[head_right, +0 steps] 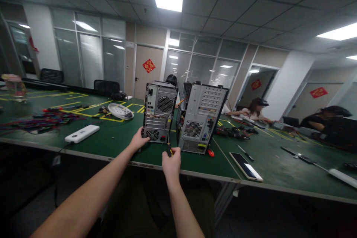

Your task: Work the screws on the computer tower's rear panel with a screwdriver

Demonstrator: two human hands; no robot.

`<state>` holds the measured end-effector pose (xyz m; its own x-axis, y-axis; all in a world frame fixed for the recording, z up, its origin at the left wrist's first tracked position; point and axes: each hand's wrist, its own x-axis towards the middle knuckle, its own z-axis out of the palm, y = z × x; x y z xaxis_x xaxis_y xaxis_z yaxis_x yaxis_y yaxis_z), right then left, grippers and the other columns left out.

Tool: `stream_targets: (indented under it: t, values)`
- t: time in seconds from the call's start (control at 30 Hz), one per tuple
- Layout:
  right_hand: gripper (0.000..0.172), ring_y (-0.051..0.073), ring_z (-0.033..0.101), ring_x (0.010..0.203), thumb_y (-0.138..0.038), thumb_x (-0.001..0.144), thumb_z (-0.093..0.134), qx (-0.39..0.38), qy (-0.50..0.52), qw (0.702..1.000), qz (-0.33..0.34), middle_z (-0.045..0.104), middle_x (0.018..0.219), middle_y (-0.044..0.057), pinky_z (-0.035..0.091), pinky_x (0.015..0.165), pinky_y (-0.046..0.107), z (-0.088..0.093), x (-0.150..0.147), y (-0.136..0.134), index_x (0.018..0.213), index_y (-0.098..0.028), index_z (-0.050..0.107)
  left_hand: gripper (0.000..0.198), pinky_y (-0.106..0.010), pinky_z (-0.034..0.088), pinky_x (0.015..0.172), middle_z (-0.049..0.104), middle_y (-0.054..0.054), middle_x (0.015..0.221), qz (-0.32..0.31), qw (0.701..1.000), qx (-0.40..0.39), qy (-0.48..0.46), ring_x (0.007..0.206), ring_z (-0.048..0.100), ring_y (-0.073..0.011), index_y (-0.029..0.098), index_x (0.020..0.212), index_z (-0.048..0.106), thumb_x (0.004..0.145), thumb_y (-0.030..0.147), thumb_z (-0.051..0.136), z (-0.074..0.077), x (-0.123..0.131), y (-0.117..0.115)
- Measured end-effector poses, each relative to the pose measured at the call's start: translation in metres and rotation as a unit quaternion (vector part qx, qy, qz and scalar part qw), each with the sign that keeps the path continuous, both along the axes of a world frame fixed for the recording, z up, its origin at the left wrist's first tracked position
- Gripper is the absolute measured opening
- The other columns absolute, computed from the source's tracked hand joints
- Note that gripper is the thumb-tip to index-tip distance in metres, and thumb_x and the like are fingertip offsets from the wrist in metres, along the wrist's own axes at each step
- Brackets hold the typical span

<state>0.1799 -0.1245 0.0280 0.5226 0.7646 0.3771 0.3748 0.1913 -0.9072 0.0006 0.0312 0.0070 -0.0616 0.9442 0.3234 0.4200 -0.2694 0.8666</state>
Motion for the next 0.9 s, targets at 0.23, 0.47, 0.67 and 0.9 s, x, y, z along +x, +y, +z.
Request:
stream_targets:
  t: [0.23,0.47,0.67,0.9]
  values:
    - [0.023,0.021,0.070,0.088,-0.018,0.105,0.047,-0.102,-0.385,0.915,-0.061,0.068,0.103,0.011,0.048,0.074,0.028,0.018,0.003,-0.024,0.122,-0.016,0.062,0.089,-0.038,0.050,0.110,0.068,-0.016,0.142,-0.003,1.000,-0.010,0.003,0.131,0.065,-0.0286,0.017,0.156,0.040,0.076,0.019,0.078,0.001,0.000,-0.001]
    - [0.027,0.019,0.074,0.079,-0.016,0.104,0.049,-0.137,-0.493,0.857,-0.060,0.064,0.109,0.011,0.048,0.063,0.026,0.024,0.003,-0.020,0.129,-0.018,0.058,0.087,-0.039,0.049,0.111,0.065,-0.016,0.145,-0.005,1.000,-0.006,0.000,0.131,0.065,-0.0290,0.017,0.154,0.042,0.076,0.019,0.079,0.001,-0.001,-0.002]
    - [0.030,0.025,0.076,0.082,-0.016,0.105,0.044,-0.158,-0.508,0.846,-0.040,0.071,0.096,0.013,0.051,0.066,0.029,0.025,-0.003,-0.020,0.133,-0.014,0.053,0.088,-0.039,0.050,0.110,0.068,-0.015,0.142,0.002,1.000,-0.005,0.002,0.130,0.066,-0.0291,0.020,0.153,0.043,0.074,0.020,0.081,0.001,-0.001,-0.001]
    - [0.019,0.026,0.075,0.084,-0.018,0.103,0.049,-0.175,-0.365,0.914,-0.031,0.075,0.092,0.013,0.048,0.071,0.029,0.032,-0.009,-0.020,0.121,-0.015,0.056,0.087,-0.039,0.051,0.108,0.070,-0.015,0.138,0.005,1.000,-0.006,0.017,0.126,0.068,-0.0295,0.019,0.153,0.044,0.075,0.020,0.081,0.005,-0.002,-0.004]
